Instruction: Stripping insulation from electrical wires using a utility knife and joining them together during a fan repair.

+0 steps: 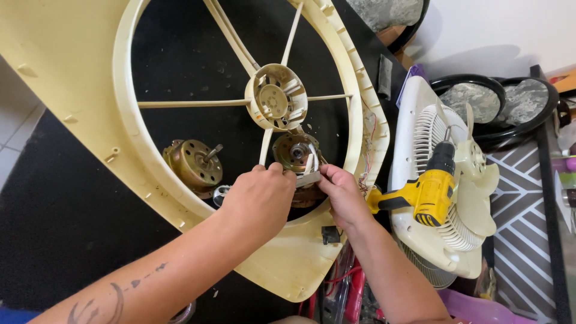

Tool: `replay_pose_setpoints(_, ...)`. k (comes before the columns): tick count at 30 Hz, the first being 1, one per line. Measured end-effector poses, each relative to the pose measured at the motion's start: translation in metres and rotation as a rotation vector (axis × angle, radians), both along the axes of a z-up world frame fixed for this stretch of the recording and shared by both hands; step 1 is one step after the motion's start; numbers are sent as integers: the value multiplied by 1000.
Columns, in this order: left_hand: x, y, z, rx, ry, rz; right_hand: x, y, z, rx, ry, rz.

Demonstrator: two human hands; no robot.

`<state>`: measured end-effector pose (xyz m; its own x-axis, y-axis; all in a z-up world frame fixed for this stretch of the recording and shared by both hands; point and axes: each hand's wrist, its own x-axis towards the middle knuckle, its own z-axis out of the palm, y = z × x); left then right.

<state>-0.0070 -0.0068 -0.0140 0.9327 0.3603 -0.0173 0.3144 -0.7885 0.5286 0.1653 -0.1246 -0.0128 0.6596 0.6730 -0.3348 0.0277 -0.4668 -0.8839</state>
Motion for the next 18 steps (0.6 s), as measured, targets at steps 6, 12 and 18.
replay_pose_setpoints(6, 3, 0, -1, -39, 14, 35, 4, 0, -3, 12, 30, 5)
replay_pose_setpoints(12, 10, -3, -18, 117, -43, 104, 3, 3, 1, 34, 81, 15)
replay_pose_setpoints(18, 12, 9, -30, 135, -100, 111, 17, -3, -13, 46, 114, 15)
